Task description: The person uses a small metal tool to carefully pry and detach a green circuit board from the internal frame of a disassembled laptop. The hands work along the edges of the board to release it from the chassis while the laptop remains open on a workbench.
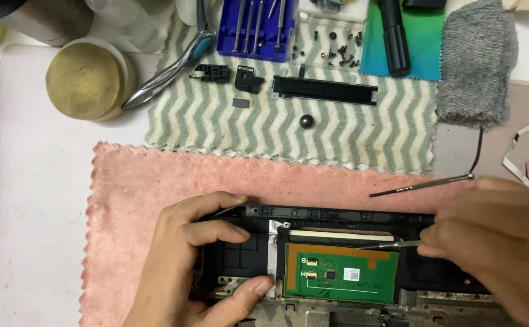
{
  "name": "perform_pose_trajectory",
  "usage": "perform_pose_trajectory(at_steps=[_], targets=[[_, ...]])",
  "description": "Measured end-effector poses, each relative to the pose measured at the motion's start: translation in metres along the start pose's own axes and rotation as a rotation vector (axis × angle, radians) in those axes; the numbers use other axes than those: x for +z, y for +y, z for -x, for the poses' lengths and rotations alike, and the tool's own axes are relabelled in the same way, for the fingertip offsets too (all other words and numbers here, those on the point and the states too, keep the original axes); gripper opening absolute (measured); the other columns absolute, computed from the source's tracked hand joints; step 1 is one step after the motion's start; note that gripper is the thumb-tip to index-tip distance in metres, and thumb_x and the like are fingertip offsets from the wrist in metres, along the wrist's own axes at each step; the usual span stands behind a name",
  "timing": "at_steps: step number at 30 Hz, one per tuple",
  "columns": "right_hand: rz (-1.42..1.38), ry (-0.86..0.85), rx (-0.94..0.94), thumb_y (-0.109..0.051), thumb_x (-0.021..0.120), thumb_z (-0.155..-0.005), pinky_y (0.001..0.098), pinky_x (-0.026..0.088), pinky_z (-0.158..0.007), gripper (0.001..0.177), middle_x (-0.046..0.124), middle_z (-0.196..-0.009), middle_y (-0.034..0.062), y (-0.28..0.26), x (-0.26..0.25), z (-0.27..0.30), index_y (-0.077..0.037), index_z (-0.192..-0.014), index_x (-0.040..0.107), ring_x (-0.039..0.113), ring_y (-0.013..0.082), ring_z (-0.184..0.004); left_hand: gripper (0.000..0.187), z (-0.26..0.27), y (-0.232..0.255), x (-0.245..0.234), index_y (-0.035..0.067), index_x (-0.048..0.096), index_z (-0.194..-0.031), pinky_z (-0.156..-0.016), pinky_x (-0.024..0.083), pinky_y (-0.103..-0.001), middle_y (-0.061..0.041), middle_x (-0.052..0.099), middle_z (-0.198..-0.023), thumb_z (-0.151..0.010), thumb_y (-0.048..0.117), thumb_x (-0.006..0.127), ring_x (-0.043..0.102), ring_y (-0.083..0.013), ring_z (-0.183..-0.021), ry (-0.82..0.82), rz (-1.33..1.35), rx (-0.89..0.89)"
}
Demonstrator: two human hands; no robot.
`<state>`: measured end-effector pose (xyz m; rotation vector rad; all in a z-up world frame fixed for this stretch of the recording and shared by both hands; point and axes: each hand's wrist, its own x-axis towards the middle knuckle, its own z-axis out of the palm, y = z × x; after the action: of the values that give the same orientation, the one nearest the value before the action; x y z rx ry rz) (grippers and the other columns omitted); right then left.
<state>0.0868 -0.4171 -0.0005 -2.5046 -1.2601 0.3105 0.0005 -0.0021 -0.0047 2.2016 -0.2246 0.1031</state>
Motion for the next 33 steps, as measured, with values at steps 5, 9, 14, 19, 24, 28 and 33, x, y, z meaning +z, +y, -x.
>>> perform_pose_trajectory(at_steps=[5, 9, 14, 19, 24, 28, 33], targets=[[0.015, -0.043, -0.050, -0.039, 0.069, -0.108, 0.0455, 0.054, -0.073, 0.016, 0.071, -0.081, -0.0094, 0.006, 0.000, -0.011, -0.029, -0.101, 0.079, 0.070, 0.0224, -0.071, 0.046, 0.000, -0.001, -0.001, 0.023, 0.068, -0.121, -0.121, 0.051, -0.045, -0.012, 0.073, -0.149, -0.089, 0.050, 0.088, 0.072, -0.0291, -0.141, -0.027, -0.018, 0.029], [-0.024, -0.014, -0.109, -0.032, 0.064, -0.110, 0.0447, 0.041, -0.060, 0.017, 0.062, -0.072, -0.0071, 0.008, -0.003, -0.027, -0.026, -0.099, 0.075, 0.060, 0.0247, -0.058, 0.045, -0.001, 0.001, -0.002, 0.023, 0.069, -0.121, -0.121, 0.051, -0.045, -0.012, 0.073, -0.150, -0.090, 0.050, 0.087, 0.072, -0.0301, -0.142, -0.028, -0.013, 0.035], [0.045, -0.065, -0.164, -0.037, 0.064, -0.112, 0.0437, 0.043, -0.058, 0.020, 0.066, -0.076, -0.0081, 0.017, -0.012, -0.041, -0.027, -0.099, 0.075, 0.061, 0.0248, -0.059, 0.045, -0.001, 0.000, -0.002, 0.023, 0.068, -0.121, -0.120, 0.051, -0.045, -0.012, 0.073, -0.149, -0.090, 0.049, 0.089, 0.072, -0.0293, -0.141, -0.035, -0.017, 0.036], [-0.017, 0.000, -0.175, -0.027, 0.060, -0.115, 0.0391, 0.039, -0.060, 0.040, 0.046, -0.069, -0.0001, 0.007, -0.022, -0.055, -0.019, -0.076, 0.058, 0.047, 0.0256, -0.056, 0.045, 0.000, 0.001, -0.002, 0.023, 0.068, -0.122, -0.121, 0.051, -0.045, -0.012, 0.072, -0.150, -0.090, 0.047, 0.089, 0.071, -0.0297, -0.142, -0.039, -0.007, 0.030], [-0.013, -0.061, -0.174, -0.026, 0.051, -0.117, 0.0375, 0.048, -0.070, 0.032, 0.057, -0.072, -0.0064, 0.016, -0.019, -0.054, -0.027, -0.088, 0.065, 0.059, 0.0214, -0.065, 0.043, -0.002, 0.004, -0.003, 0.021, 0.067, -0.122, -0.121, 0.049, -0.044, -0.013, 0.072, -0.150, -0.093, 0.044, 0.088, 0.071, -0.0293, -0.142, -0.042, -0.003, 0.044], [0.032, -0.048, -0.183, -0.031, 0.058, -0.115, 0.0425, 0.047, -0.068, 0.034, 0.053, -0.069, -0.0028, 0.004, -0.021, -0.057, -0.024, -0.082, 0.061, 0.058, 0.0254, -0.063, 0.045, -0.002, 0.005, -0.004, 0.021, 0.067, -0.123, -0.121, 0.049, -0.044, -0.013, 0.072, -0.151, -0.091, 0.042, 0.090, 0.070, -0.0294, -0.142, -0.042, -0.002, 0.038], [0.055, -0.018, -0.112, -0.027, 0.056, -0.115, 0.0447, 0.041, -0.062, 0.030, 0.056, -0.071, -0.0053, -0.006, -0.018, -0.042, -0.026, -0.086, 0.066, 0.053, 0.0269, -0.057, 0.044, -0.002, 0.008, -0.004, 0.019, 0.068, -0.123, -0.119, 0.050, -0.044, -0.013, 0.071, -0.150, -0.090, 0.037, 0.092, 0.069, -0.0296, -0.143, -0.043, 0.011, 0.018]])
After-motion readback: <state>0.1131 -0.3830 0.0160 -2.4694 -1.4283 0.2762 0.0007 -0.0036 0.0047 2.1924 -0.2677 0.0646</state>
